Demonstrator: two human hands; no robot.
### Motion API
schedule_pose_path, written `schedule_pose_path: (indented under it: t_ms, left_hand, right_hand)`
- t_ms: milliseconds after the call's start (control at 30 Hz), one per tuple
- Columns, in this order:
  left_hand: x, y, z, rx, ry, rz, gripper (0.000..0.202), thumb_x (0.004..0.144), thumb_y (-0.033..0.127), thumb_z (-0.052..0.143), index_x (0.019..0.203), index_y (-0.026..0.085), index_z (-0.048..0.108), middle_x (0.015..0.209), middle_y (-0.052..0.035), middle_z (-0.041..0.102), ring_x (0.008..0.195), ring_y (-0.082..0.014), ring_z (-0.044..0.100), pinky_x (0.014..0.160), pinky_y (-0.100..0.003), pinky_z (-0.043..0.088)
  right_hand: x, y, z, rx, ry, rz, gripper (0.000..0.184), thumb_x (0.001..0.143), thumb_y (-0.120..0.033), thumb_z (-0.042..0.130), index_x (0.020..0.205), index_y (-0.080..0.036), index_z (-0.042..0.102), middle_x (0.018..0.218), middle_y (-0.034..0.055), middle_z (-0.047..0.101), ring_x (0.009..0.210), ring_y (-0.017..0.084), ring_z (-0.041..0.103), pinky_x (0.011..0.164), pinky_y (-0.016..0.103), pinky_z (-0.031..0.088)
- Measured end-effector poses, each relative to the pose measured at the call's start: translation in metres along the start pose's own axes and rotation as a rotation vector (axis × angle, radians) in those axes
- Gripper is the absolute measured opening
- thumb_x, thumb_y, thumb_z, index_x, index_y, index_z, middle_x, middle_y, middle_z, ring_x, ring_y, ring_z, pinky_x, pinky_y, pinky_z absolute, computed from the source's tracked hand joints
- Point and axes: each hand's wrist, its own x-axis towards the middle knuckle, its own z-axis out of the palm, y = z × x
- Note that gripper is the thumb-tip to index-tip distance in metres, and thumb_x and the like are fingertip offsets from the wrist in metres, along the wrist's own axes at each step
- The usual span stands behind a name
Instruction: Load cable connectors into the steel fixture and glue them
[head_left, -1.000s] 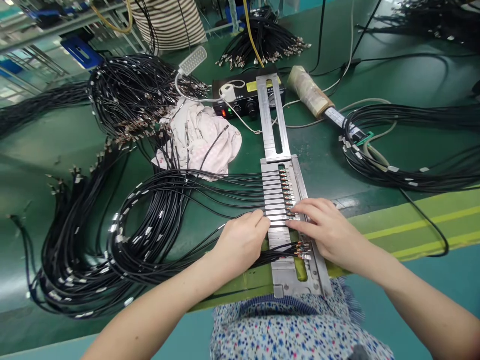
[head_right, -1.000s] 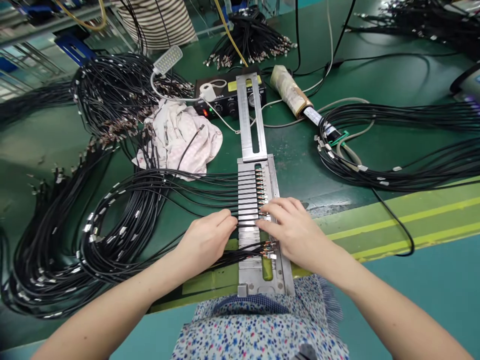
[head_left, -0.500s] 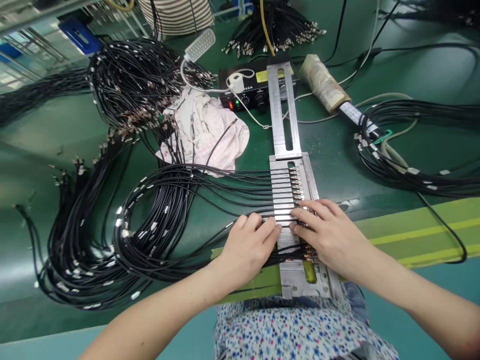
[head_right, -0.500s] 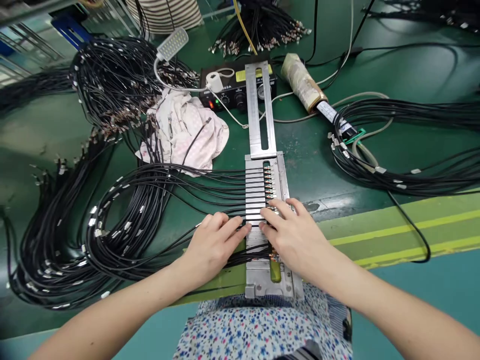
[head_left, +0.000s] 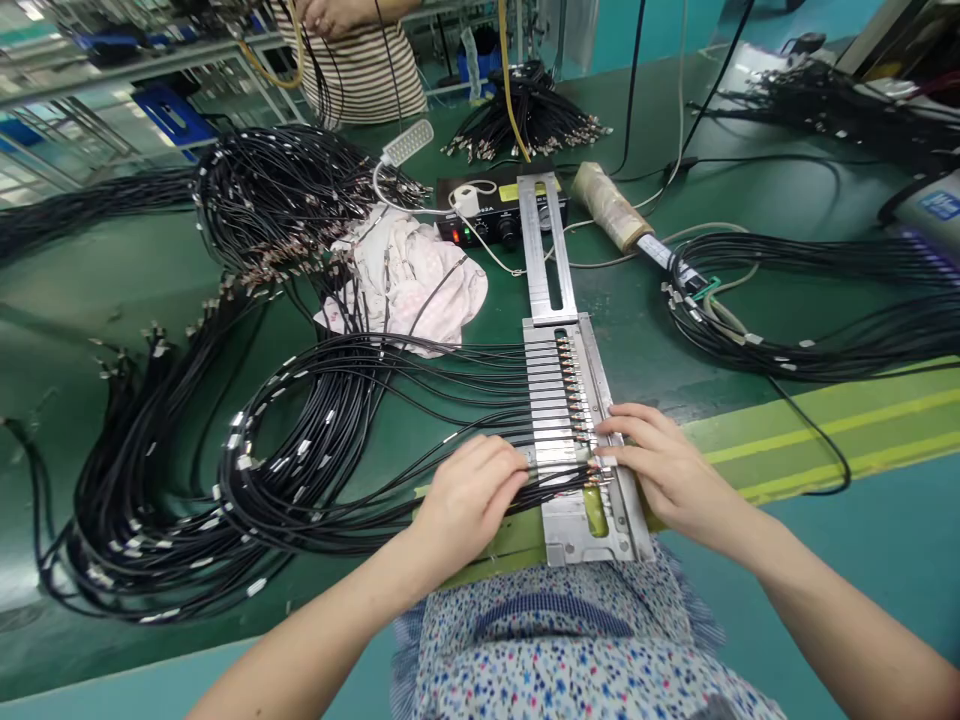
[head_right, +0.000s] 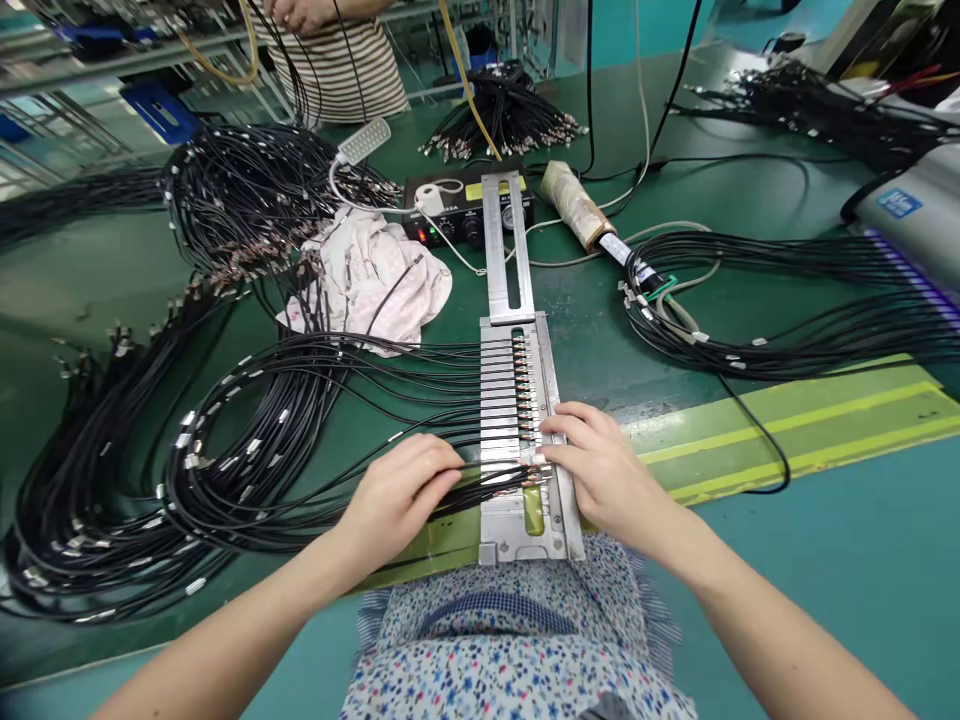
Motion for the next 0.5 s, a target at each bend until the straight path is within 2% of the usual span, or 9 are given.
schedule_pose_path:
  t_ms: [100,233,367,500]
  left_hand:
    - [0.009,-0.003,0.001,0.156,0.030,0.006,0.019,0.091,0.015,0.040,0.083,0.014,0.058,0.080,-0.0052,0.058,0.075,-0.0163,0.049,0.070,-0.029,0.043]
    - [0.016,-0.008,0.008,0.343,-0.121,0.036,0.024,0.090,0.012,0.039,0.076,0.014,0.059,0.075,-0.0052,0.055,0.071,-0.0177,0.046,0.065,-0.030,0.041]
    - [0.017,-0.009,0.009,0.402,-0.184,0.036,0.025,0.088,0.009,0.038,0.076,0.015,0.058,0.076,-0.0049,0.053,0.071,-0.0178,0.045,0.065,-0.030,0.040]
    - [0.019,-0.007,0.007,0.370,-0.242,0.047,0.024,0.088,0.008,0.038,0.076,0.015,0.058,0.077,-0.0048,0.053,0.072,-0.0175,0.045,0.068,-0.029,0.039]
  right_hand:
    - [-0.003,-0.003,0.000,0.019,0.055,0.024,0.037,0.077,0.001,0.037,0.097,-0.021,0.060,0.111,0.0083,0.058,0.113,0.025,0.045,0.091,0.051,0.044]
    - [-0.006,-0.001,-0.004,0.033,0.112,0.069,0.037,0.081,-0.002,0.037,0.106,-0.021,0.057,0.110,0.0096,0.058,0.110,0.024,0.048,0.090,0.048,0.044]
    - [-0.007,0.001,-0.008,0.026,0.082,0.060,0.035,0.082,-0.003,0.038,0.105,-0.021,0.057,0.109,0.0094,0.058,0.109,0.023,0.048,0.088,0.045,0.045]
    - [0.000,-0.001,-0.005,0.001,0.045,0.031,0.036,0.081,-0.002,0.037,0.104,-0.020,0.057,0.109,0.0092,0.059,0.109,0.023,0.046,0.088,0.045,0.043]
